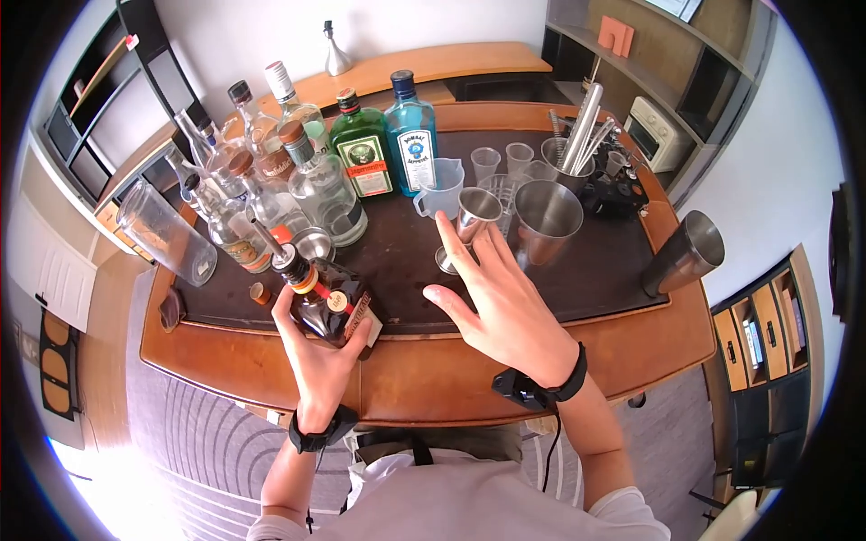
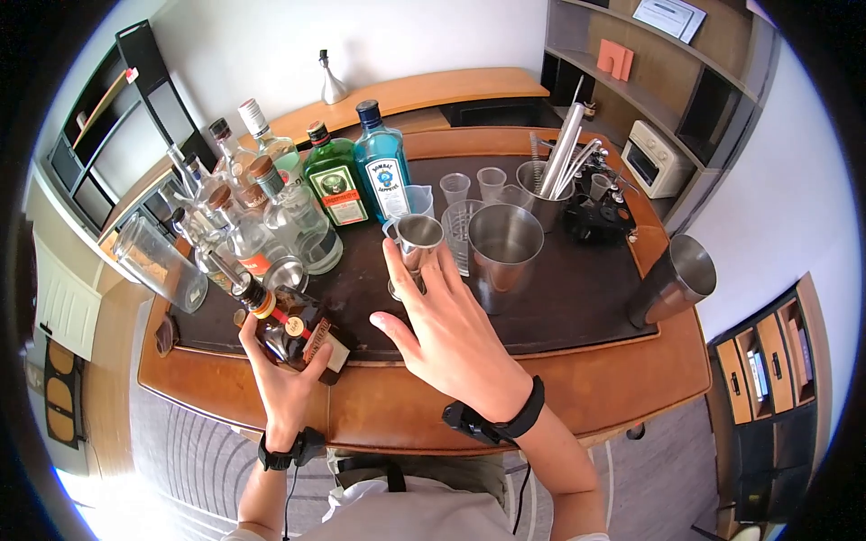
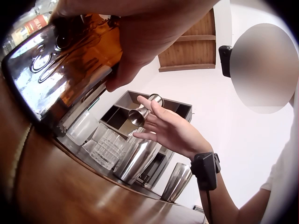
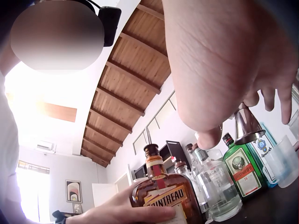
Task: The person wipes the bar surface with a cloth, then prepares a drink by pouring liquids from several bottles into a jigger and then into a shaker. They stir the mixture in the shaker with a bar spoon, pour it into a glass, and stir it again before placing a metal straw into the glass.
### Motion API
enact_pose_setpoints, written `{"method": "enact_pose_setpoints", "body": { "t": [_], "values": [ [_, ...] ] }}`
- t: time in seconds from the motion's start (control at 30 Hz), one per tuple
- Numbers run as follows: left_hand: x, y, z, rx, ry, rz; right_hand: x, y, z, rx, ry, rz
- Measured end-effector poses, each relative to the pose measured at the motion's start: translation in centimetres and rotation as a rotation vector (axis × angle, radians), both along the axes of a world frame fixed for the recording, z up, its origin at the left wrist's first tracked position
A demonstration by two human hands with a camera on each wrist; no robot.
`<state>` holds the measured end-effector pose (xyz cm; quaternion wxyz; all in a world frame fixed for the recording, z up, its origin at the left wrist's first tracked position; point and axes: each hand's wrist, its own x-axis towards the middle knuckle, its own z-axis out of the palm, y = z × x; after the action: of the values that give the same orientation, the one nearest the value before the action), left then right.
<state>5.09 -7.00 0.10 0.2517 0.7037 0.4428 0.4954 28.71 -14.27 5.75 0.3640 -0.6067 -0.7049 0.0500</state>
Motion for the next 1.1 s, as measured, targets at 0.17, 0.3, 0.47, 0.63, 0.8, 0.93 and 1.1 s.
{"method": "enact_pose_setpoints", "body": {
  "t": [0.17,0.3,0.47,0.63,0.8,0.93,1.1],
  "values": [
    [-0.4,0.1,-0.5,-0.021,0.004,-0.016,0.3,0.1,0.3,0.136,0.086,-0.009],
    [-0.2,-0.3,0.0,-0.023,0.03,0.004,0.4,0.2,0.4,0.175,0.198,-0.033],
    [-0.2,-0.3,-0.1,0.002,0.017,-0.011,0.2,0.3,0.7,0.051,0.459,-0.07],
    [-0.1,-0.5,-0.1,-0.031,-0.012,-0.009,0.2,0.5,0.6,0.043,0.54,-0.067],
    [0.0,-0.7,0.0,-0.029,0.019,0.002,0.5,0.7,0.2,0.09,0.55,-0.04],
    [-0.1,-0.4,-0.1,-0.042,0.042,0.0,0.8,0.9,0.1,0.062,0.624,0.022],
    [-0.2,-0.4,-0.3,-0.03,0.095,0.016,0.9,1.2,-0.2,0.092,0.664,0.066]
  ]
}}
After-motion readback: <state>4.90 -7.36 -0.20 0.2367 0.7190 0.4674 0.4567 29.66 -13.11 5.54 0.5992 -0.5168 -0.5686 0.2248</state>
